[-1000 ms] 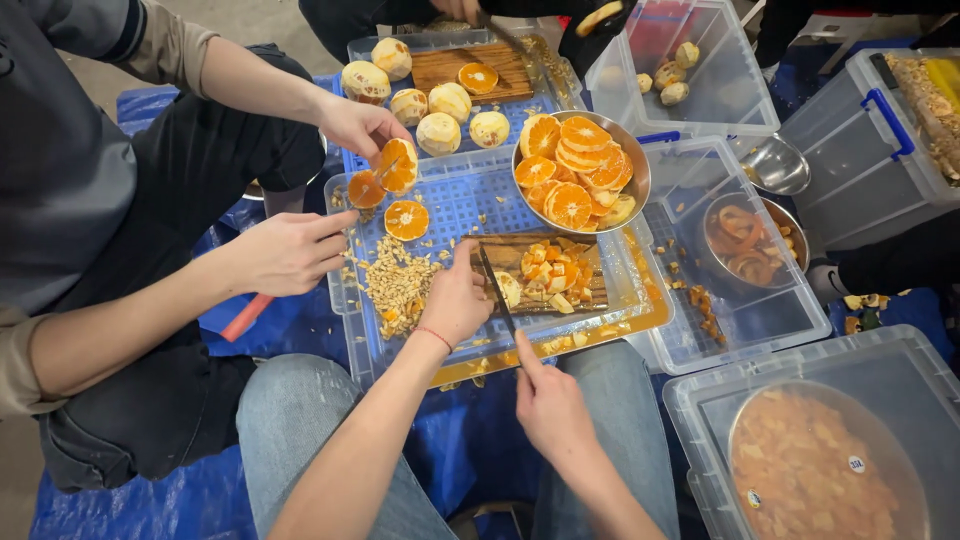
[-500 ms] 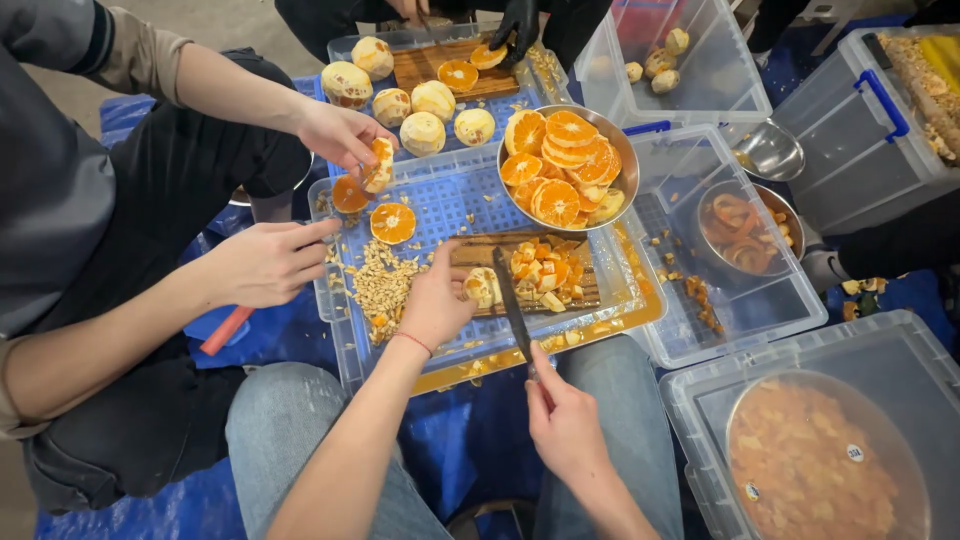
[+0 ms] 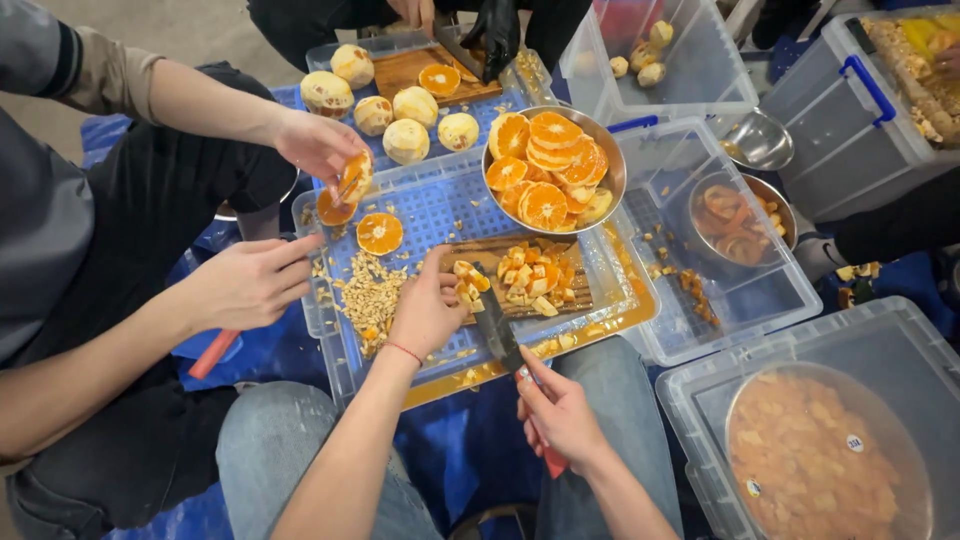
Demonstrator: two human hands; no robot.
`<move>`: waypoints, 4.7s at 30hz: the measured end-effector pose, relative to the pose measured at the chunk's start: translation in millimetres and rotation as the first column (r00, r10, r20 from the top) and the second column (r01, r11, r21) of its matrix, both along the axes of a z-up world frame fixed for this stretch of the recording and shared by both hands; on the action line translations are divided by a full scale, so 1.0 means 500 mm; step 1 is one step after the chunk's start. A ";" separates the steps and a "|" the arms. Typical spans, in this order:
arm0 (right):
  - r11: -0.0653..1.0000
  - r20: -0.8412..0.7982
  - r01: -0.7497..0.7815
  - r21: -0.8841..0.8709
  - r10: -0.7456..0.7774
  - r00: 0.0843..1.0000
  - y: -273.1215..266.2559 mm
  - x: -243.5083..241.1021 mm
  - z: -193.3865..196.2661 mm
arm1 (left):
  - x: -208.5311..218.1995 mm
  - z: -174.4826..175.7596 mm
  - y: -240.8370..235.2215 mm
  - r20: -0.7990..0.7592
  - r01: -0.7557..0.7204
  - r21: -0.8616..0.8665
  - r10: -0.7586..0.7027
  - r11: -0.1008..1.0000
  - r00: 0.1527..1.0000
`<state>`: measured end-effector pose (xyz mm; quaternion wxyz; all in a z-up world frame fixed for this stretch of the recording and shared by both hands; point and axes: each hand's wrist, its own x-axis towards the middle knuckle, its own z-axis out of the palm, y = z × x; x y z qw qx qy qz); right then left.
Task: The person sits on the floor and uses a knife to cut oranges and other round fruits on a wooden cutting board. They slice the fruits into pieces and place them into a metal bowl. Other people are also present, peeling and cutting fruits nearby.
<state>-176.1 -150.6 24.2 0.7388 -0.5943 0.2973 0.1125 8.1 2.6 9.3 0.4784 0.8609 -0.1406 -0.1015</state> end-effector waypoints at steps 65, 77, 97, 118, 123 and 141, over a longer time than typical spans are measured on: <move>0.815 0.240 0.037 -0.578 0.126 0.963 -0.017 -0.205 0.057 | 0.055 0.170 -0.171 0.175 -0.045 -0.132 0.068 0.990 0.982; 0.645 0.068 -0.011 -0.764 0.097 0.993 0.057 -0.210 0.110 | -0.041 -0.019 -0.015 0.078 -0.076 -0.014 0.077 0.997 0.994; 0.378 0.033 -0.095 -0.921 0.317 0.948 0.086 0.007 0.015 | -0.022 -0.031 0.015 0.013 0.020 0.060 -0.020 0.998 1.000; 0.331 -0.127 -0.235 -0.914 0.317 0.940 0.127 0.003 0.026 | -0.025 -0.022 0.010 -0.090 -0.091 -0.027 0.088 0.996 0.992; 0.494 0.118 -0.029 -0.869 0.264 0.957 0.113 -0.051 0.021 | -0.039 -0.040 -0.004 0.129 -0.104 -0.004 0.104 0.995 0.986; 0.427 -0.019 -0.096 -0.899 0.182 0.983 0.055 -0.095 0.035 | -0.063 0.003 -0.018 0.336 -0.079 0.190 0.011 0.978 0.942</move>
